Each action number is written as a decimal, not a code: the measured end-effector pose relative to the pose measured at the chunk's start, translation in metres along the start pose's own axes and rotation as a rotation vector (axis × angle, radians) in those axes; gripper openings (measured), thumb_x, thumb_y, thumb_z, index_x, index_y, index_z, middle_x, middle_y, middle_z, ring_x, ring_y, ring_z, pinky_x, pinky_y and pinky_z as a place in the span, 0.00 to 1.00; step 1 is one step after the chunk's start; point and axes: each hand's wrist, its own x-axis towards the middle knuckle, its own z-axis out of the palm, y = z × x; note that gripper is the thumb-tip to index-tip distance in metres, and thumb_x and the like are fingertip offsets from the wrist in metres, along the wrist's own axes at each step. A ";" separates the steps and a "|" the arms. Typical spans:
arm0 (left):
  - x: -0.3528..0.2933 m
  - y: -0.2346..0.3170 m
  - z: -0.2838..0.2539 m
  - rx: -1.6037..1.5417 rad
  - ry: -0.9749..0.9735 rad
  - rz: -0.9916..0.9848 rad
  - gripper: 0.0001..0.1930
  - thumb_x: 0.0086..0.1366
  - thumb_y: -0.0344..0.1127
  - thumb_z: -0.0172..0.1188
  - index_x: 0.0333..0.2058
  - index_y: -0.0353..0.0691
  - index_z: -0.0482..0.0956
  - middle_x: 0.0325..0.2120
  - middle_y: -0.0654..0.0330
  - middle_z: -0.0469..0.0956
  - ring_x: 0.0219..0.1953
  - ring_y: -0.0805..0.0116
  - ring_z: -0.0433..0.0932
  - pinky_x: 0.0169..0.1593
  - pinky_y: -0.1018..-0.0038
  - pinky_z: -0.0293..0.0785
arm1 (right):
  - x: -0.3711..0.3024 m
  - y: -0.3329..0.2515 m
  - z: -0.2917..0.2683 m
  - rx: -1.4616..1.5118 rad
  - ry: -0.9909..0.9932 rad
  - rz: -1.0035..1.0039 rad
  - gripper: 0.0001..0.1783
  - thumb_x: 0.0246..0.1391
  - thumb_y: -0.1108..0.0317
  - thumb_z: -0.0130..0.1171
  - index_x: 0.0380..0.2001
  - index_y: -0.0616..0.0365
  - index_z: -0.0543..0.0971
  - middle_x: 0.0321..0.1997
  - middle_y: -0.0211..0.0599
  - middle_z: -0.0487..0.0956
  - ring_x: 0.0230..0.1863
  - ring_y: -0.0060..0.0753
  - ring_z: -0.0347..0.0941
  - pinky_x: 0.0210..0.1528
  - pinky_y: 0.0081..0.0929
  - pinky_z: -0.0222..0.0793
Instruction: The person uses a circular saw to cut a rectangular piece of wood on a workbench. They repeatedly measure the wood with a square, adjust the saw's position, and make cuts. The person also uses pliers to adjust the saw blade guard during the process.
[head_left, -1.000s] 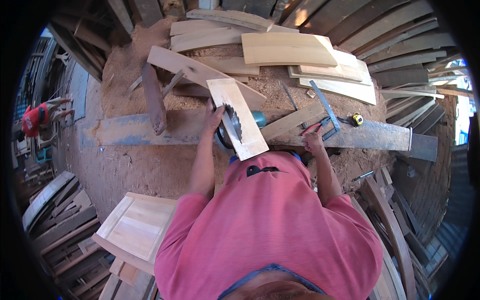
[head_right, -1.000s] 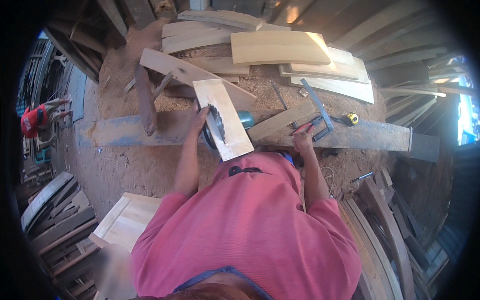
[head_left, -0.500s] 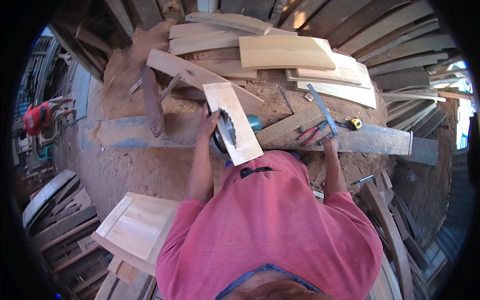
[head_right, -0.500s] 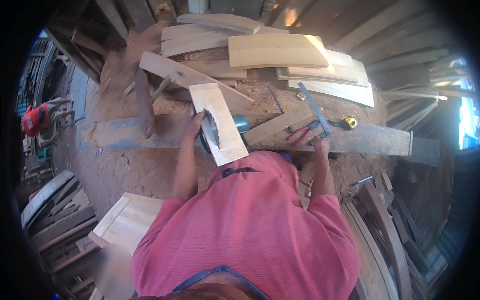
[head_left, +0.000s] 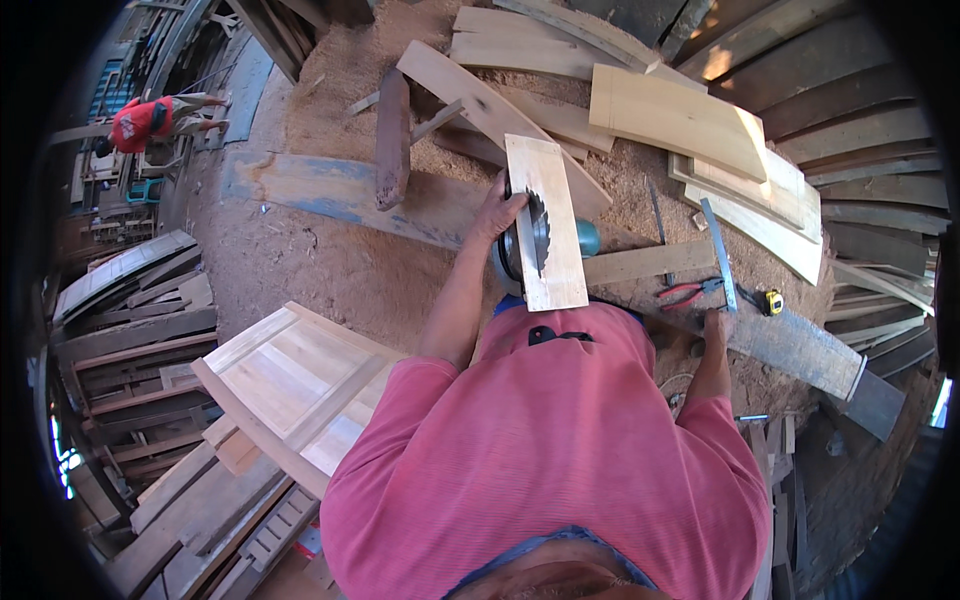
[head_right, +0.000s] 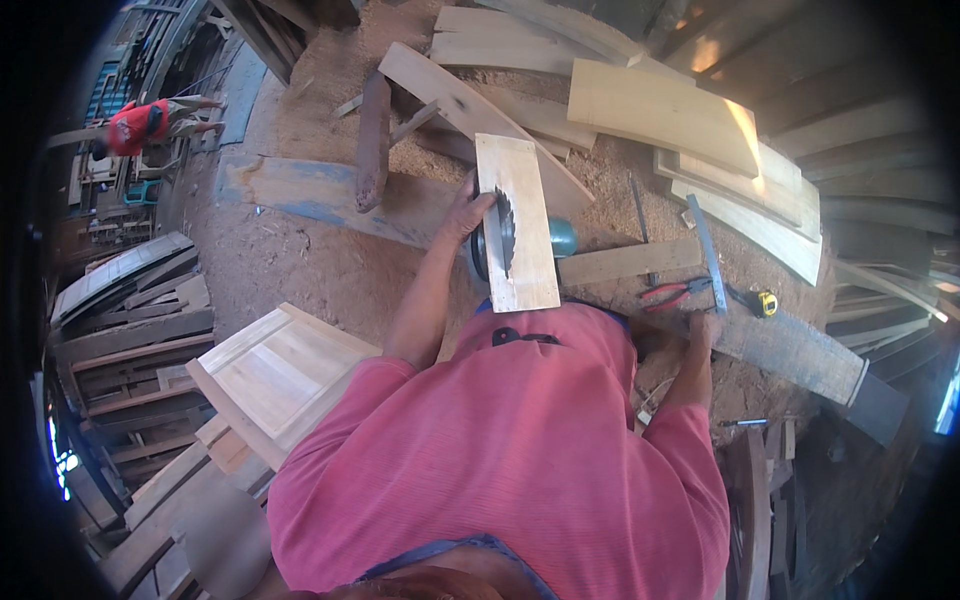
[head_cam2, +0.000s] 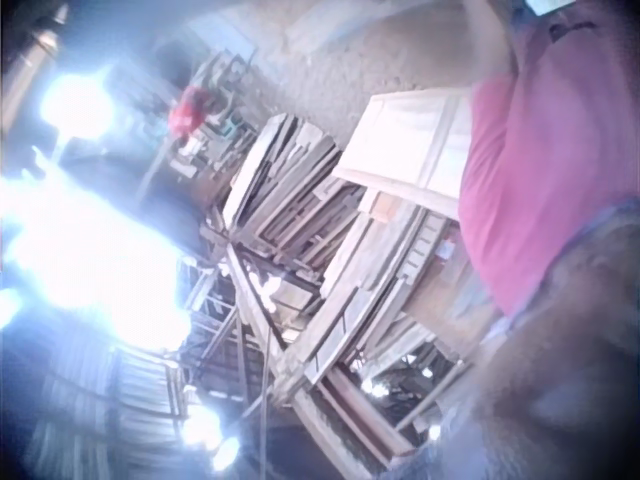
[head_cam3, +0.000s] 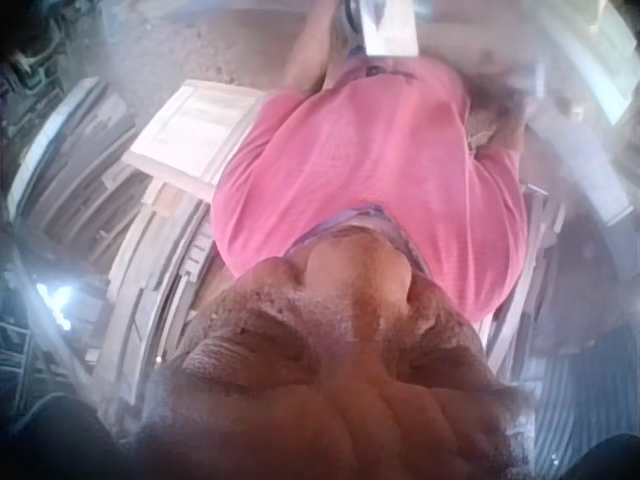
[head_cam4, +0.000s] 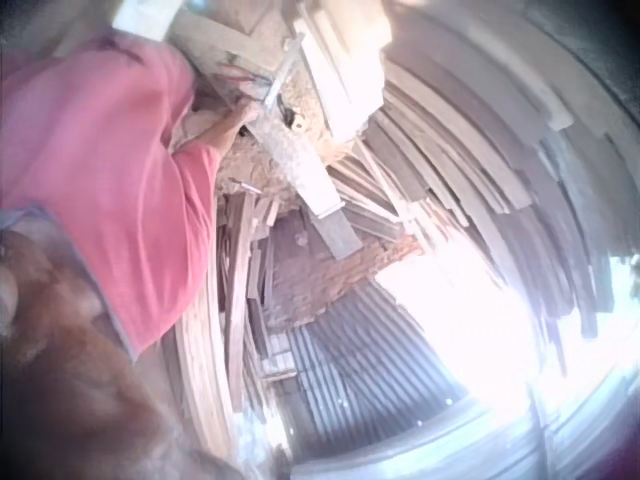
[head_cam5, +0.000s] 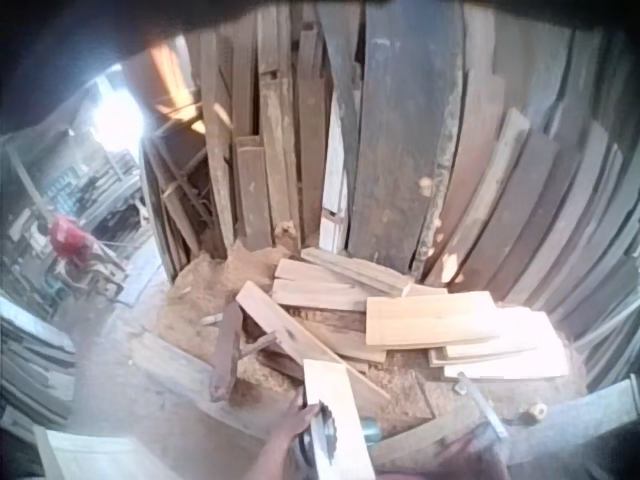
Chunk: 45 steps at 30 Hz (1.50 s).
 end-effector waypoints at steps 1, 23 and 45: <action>-0.001 0.001 -0.003 0.037 0.009 0.022 0.35 0.61 0.36 0.61 0.67 0.34 0.66 0.55 0.54 0.77 0.55 0.64 0.76 0.61 0.68 0.73 | 0.007 0.006 0.004 0.344 -0.112 0.072 0.26 0.57 0.50 0.61 0.50 0.59 0.83 0.45 0.51 0.84 0.46 0.53 0.81 0.48 0.47 0.77; 0.014 -0.036 -0.004 0.230 0.187 0.103 0.36 0.53 0.43 0.65 0.62 0.38 0.75 0.55 0.42 0.81 0.59 0.45 0.79 0.64 0.59 0.73 | -0.244 -0.220 -0.348 0.874 -0.348 -0.983 0.13 0.74 0.64 0.50 0.46 0.62 0.79 0.21 0.19 0.65 0.20 0.11 0.57 0.21 0.17 0.52; -0.006 -0.025 0.001 0.312 0.148 0.050 0.43 0.52 0.46 0.70 0.67 0.41 0.69 0.58 0.40 0.78 0.62 0.44 0.76 0.66 0.57 0.71 | -0.261 -0.246 -0.331 0.577 -0.299 -1.006 0.16 0.72 0.61 0.50 0.44 0.64 0.80 0.19 0.19 0.66 0.18 0.12 0.58 0.20 0.19 0.53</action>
